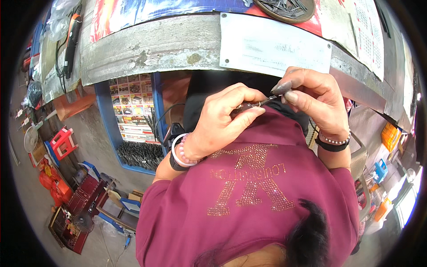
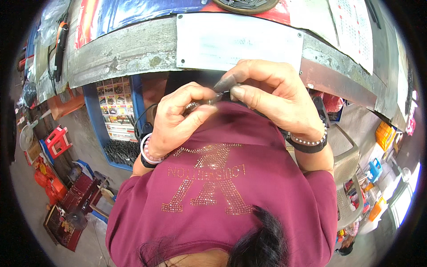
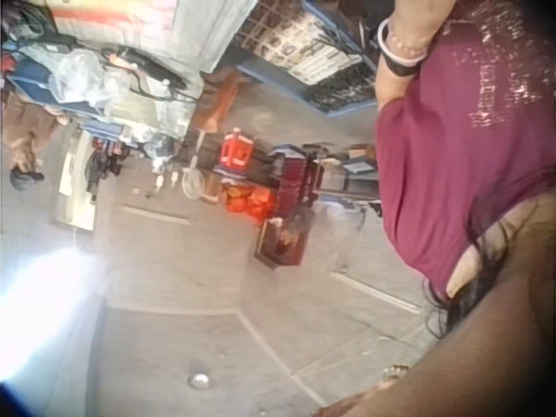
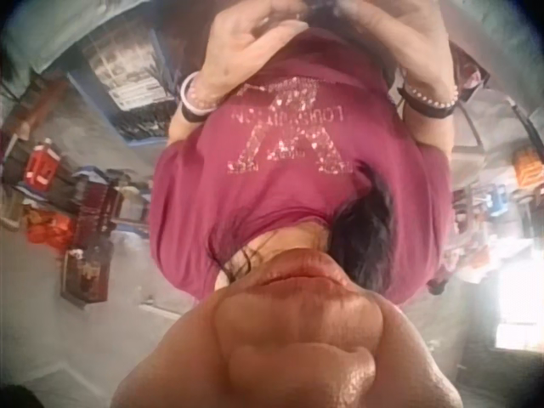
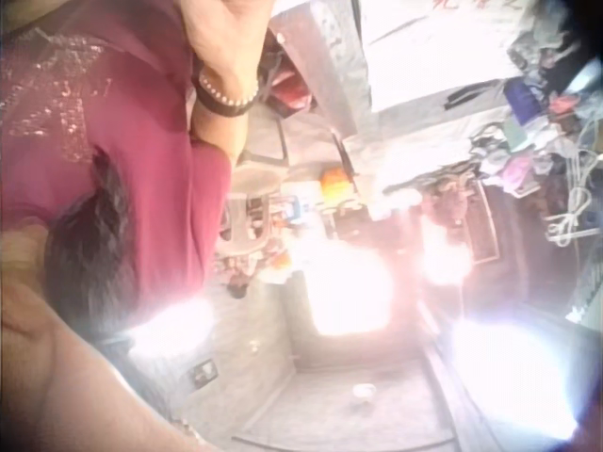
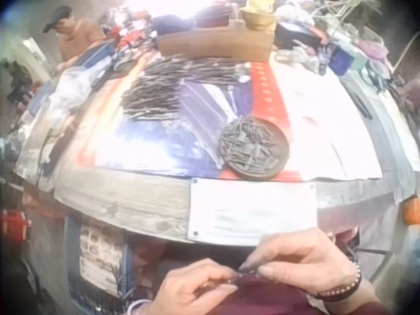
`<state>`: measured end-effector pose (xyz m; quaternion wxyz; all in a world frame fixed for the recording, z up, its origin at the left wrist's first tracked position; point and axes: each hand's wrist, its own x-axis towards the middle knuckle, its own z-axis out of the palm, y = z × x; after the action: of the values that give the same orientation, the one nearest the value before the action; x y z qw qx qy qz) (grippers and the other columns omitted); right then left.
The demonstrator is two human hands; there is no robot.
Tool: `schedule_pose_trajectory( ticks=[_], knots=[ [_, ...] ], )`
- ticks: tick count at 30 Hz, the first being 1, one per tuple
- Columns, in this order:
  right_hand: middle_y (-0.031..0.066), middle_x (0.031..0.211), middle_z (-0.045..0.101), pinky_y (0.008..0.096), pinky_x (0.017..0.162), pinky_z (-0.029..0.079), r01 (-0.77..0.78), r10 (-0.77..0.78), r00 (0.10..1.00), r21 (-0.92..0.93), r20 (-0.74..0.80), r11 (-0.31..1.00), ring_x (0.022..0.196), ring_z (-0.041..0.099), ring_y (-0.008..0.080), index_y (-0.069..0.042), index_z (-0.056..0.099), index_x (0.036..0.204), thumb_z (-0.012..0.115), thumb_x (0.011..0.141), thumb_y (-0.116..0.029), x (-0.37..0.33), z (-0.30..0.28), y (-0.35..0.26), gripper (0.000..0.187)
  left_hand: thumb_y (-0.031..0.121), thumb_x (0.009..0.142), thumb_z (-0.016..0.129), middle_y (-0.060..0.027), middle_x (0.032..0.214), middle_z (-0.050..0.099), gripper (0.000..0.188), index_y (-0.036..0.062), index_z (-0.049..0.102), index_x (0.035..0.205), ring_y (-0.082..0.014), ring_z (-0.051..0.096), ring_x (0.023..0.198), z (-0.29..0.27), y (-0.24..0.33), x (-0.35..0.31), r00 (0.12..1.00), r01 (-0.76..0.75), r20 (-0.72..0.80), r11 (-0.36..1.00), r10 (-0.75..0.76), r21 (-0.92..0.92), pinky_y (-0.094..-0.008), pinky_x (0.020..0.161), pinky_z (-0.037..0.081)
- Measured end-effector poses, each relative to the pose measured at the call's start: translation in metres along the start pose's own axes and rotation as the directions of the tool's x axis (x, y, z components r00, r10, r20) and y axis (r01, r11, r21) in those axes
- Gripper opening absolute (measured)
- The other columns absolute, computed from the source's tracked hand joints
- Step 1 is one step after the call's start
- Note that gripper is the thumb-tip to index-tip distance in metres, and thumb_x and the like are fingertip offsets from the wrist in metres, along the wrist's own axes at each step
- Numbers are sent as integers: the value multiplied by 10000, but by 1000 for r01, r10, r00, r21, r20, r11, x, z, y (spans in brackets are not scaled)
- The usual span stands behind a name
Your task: The person repeatedly picks small metal pieces from a tray and a bowl, then uses pliers to attach them to a black cord. The person places the assembled pieces onto a pile on the table and occasionally adjusts the cord on their wrist.
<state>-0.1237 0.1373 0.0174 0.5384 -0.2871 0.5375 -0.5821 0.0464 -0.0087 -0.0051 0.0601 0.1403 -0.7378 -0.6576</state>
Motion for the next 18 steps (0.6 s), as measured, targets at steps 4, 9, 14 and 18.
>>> schedule_pose_trajectory(
  ticks=[4, 9, 14, 18],
  knots=[
    [10, 930, 548, 204, 753, 421, -49, 51, 999, 143, -9, 988, 828, 510, 52, 13, 558, 1011, 537, 850, 10, -3, 1, -1, 163, -8, 801, 676, -99, 830, 617, 148, -30, 637, 942, -163, 598, 684, 4, -2, 1, 996, -86, -28, 995, 87, 51, -265, 609, 474],
    [-16, 890, 490, 192, 742, 406, -75, 81, 996, 154, -36, 985, 811, 480, 41, -18, 506, 995, 538, 825, 17, -3, 4, -4, 176, -23, 790, 678, -105, 817, 616, 152, -28, 639, 937, -173, 597, 674, 4, -1, 0, 994, -98, -30, 992, 100, 83, -267, 593, 474],
    [-10, 862, 499, 185, 672, 382, -67, 76, 996, 159, -47, 985, 753, 469, 41, -21, 494, 973, 569, 810, -3, -1, 7, -2, 180, -33, 784, 677, -107, 818, 617, 161, -23, 641, 940, -181, 600, 677, 3, -1, 1, 991, -124, -30, 988, 127, 90, -266, 591, 476],
    [8, 813, 523, 176, 558, 349, -33, 50, 994, 163, -99, 986, 660, 469, 46, -29, 483, 928, 623, 789, -53, 2, 11, 2, 199, -39, 781, 676, -107, 821, 619, 169, -21, 642, 945, -185, 605, 686, 3, -2, 0, 991, -125, -30, 988, 128, 92, -266, 598, 482]
  ],
)
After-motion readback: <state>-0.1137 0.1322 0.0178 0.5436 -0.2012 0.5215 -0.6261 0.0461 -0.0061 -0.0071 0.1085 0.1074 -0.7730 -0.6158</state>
